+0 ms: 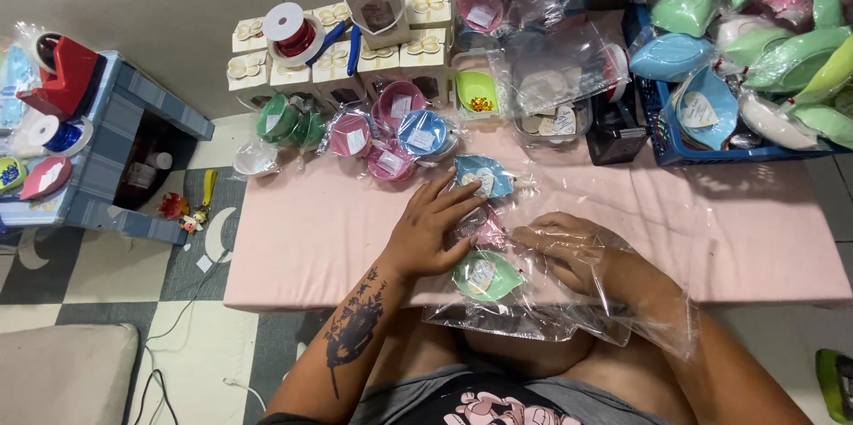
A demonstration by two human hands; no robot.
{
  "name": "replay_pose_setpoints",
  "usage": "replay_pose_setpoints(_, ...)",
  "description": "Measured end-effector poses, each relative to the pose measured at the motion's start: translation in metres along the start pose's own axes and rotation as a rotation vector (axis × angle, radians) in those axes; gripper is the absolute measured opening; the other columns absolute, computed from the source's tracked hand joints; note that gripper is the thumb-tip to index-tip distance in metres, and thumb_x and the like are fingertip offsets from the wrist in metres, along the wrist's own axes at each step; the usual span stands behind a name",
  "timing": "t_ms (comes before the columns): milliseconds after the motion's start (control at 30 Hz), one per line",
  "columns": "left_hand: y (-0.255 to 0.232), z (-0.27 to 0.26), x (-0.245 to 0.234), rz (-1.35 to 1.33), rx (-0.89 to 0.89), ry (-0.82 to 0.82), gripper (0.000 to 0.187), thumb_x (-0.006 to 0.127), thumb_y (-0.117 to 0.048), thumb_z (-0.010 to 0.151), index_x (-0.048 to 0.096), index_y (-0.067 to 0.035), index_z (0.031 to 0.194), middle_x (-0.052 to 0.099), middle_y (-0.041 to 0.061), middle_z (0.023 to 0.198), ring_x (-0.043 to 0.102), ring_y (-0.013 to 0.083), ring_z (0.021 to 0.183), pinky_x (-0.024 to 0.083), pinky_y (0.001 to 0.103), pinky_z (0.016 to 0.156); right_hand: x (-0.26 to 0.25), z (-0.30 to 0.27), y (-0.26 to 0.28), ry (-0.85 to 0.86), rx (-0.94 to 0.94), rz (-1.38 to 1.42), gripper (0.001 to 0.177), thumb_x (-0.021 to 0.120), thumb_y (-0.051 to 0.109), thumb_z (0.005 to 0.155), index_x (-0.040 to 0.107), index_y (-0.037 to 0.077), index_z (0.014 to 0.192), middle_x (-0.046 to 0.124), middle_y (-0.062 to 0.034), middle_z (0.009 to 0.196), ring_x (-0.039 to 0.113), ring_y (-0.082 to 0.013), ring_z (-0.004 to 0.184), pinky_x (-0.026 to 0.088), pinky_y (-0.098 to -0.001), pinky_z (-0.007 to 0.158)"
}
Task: Packing small, colorful, leaf-shaped plastic containers into a clear plastic bag.
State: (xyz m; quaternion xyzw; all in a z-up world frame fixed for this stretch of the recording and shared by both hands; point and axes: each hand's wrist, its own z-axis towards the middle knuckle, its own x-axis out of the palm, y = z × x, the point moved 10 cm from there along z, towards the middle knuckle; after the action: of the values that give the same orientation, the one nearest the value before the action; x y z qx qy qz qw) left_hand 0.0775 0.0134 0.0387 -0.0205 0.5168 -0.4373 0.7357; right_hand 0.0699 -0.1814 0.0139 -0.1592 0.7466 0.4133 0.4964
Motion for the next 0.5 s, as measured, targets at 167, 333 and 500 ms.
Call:
replay_pose_setpoints(167,0.001,0.002,0.001,0.057,-0.032,0.037,0.057,0.068,-0.046,0.087,0.068,-0.026,0.140,0.066,0.001,0.146,0.046,0.0402,0.149,0.037,0.053,0.118,-0.021,0.002,-0.003,-0.028,0.071,0.198,0.049,0.061,0.043,0.098,0.067,0.017,0.139,0.070,-0.0119,0.141,0.057,-0.0329,0.141,0.048,-0.0502,0.116)
replay_pose_setpoints(333,0.003,0.000,0.001,0.058,-0.051,0.042,0.057,0.068,-0.047,0.086,0.067,-0.027,0.141,0.066,0.000,0.147,0.046,0.0395,0.149,0.036,0.054,0.119,-0.058,-0.002,0.036,0.192,0.394,0.308,0.068,0.044,0.061,0.100,0.058,0.018,0.151,0.063,-0.0146,0.152,0.050,-0.0363,0.149,0.040,-0.0545,0.125)
replay_pose_setpoints(500,0.004,-0.001,0.003,0.064,-0.060,0.043,0.058,0.069,-0.048,0.086,0.067,-0.029,0.141,0.066,-0.002,0.147,0.046,0.0377,0.150,0.036,0.052,0.119,-0.040,-0.010,0.021,0.194,0.293,-0.012,0.058,0.062,0.054,0.096,0.057,0.033,0.150,0.065,-0.0020,0.150,0.050,-0.0205,0.150,0.040,-0.0415,0.125)
